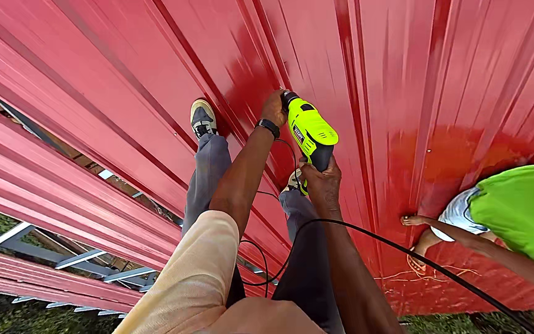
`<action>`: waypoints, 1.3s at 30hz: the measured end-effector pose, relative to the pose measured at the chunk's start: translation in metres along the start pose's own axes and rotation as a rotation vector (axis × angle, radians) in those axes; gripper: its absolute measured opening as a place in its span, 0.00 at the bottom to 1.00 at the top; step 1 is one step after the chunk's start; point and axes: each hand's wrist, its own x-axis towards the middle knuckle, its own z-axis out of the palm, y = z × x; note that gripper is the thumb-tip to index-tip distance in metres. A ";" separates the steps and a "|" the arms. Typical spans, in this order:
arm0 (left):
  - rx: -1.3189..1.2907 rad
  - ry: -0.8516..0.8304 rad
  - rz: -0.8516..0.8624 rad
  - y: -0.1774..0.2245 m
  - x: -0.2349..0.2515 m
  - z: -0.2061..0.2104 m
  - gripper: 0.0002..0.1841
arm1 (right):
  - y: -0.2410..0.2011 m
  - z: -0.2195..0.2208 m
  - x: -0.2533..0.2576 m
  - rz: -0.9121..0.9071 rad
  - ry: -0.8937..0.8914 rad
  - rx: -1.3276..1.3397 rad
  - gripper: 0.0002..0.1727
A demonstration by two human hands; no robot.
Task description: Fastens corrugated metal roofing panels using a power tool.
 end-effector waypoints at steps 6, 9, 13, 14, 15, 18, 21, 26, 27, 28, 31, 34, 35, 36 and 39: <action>0.029 0.026 -0.009 0.021 0.031 0.010 0.10 | -0.004 0.023 0.034 -0.003 0.028 -0.139 0.25; 0.003 0.017 -0.028 0.026 0.046 0.008 0.10 | -0.007 0.031 0.046 0.015 0.028 -0.186 0.26; 0.054 0.052 -0.008 0.031 0.055 0.009 0.10 | -0.011 0.041 0.055 0.007 0.034 -0.242 0.26; 0.070 0.057 -0.006 0.032 0.057 0.009 0.11 | -0.012 0.043 0.056 0.004 0.035 -0.255 0.26; 0.084 0.059 -0.007 0.033 0.058 0.009 0.11 | -0.013 0.044 0.057 0.005 0.035 -0.264 0.26; 0.108 0.075 -0.027 0.036 0.061 0.010 0.12 | -0.014 0.047 0.060 0.016 0.041 -0.276 0.26; 0.084 0.086 -0.032 0.038 0.064 0.013 0.11 | -0.016 0.049 0.065 0.001 0.038 -0.304 0.26; 0.090 0.072 -0.040 0.041 0.075 0.011 0.13 | -0.020 0.051 0.069 -0.023 0.036 -0.390 0.26; 0.094 0.068 -0.040 0.041 0.074 0.013 0.12 | -0.022 0.050 0.069 -0.025 0.038 -0.402 0.27; 0.117 0.069 -0.032 0.042 0.072 0.015 0.12 | -0.025 0.050 0.070 -0.024 0.040 -0.413 0.27; 0.223 0.085 -0.005 0.044 0.066 0.016 0.14 | -0.032 0.052 0.070 -0.013 0.038 -0.429 0.27; 0.219 0.073 0.000 0.041 0.067 0.015 0.13 | -0.036 0.049 0.072 -0.002 0.037 -0.432 0.26; 0.215 0.076 0.001 0.040 0.068 0.016 0.13 | -0.037 0.048 0.073 0.000 0.035 -0.427 0.26; 0.211 0.086 0.005 0.040 0.068 0.016 0.13 | -0.038 0.048 0.073 0.001 0.034 -0.422 0.26; 0.237 0.116 0.011 0.038 0.070 0.017 0.16 | -0.042 0.045 0.077 0.006 0.026 -0.433 0.27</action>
